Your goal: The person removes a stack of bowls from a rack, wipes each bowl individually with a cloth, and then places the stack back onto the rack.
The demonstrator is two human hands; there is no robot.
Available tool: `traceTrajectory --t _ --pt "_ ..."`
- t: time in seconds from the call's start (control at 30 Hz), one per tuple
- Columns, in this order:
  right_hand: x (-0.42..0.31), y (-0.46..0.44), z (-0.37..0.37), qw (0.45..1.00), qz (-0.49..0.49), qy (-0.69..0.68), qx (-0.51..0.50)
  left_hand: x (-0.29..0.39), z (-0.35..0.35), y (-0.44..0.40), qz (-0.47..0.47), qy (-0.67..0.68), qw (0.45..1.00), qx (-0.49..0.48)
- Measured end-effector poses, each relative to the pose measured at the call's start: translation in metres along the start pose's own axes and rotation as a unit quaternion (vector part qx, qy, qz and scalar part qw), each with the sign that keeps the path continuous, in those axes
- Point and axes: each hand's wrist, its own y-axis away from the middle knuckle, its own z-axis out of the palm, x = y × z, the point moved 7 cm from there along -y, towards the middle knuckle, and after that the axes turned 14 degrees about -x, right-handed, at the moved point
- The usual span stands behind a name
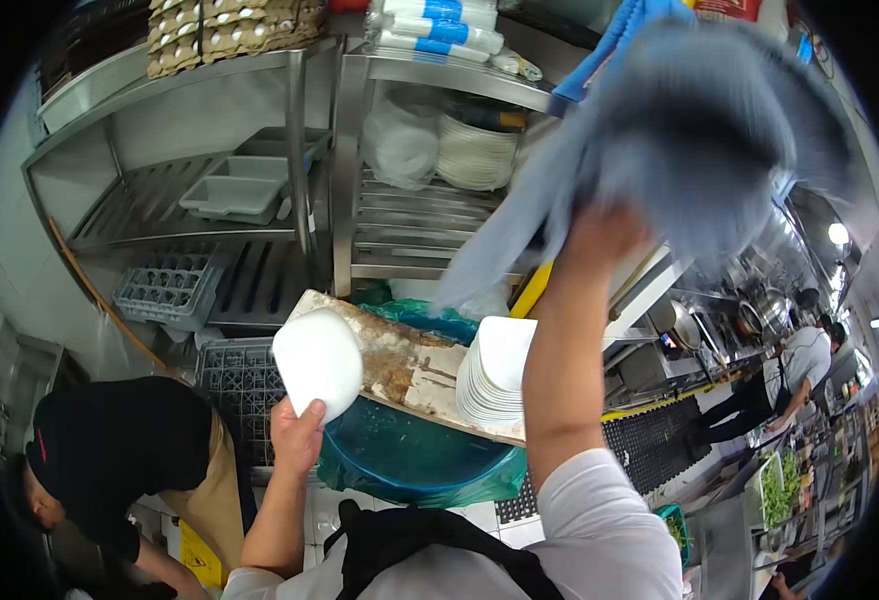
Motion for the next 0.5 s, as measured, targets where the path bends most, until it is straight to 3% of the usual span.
traceTrajectory --t 0.07,0.13,0.17,0.2,0.23,0.27,0.37,0.47,0.5 --pt "0.020 -0.082 0.036 0.993 -0.039 0.061 -0.089 -0.001 0.013 -0.002 -0.021 0.000 1.000 -0.024" --pt "0.076 -0.129 0.062 0.967 0.041 0.109 -0.225 -0.012 0.012 0.005 -0.064 -0.019 0.997 -0.033" --pt "0.114 -0.144 0.053 0.941 0.128 0.128 -0.286 -0.018 0.014 0.010 -0.071 -0.051 0.995 -0.041" --pt "0.061 -0.109 0.065 0.938 0.011 0.258 -0.233 -0.021 0.015 0.014 -0.103 -0.078 0.990 -0.050" --pt "0.032 -0.074 0.067 0.922 0.076 0.304 -0.227 -0.019 0.025 0.014 -0.078 -0.063 0.994 -0.046" --pt "0.030 -0.049 0.061 0.937 0.061 0.201 -0.278 -0.017 0.028 0.017 -0.080 -0.101 0.990 -0.066" --pt "-0.010 0.067 0.053 0.920 0.125 0.182 -0.323 0.001 0.045 0.018 -0.075 -0.235 0.966 -0.075" --pt "-0.011 0.194 0.031 0.899 0.188 0.005 -0.395 -0.014 0.056 0.024 -0.064 -0.083 0.994 0.001" --pt "-0.003 0.233 0.022 0.875 0.305 -0.034 -0.374 -0.018 0.064 0.029 -0.070 -0.076 0.995 -0.001"
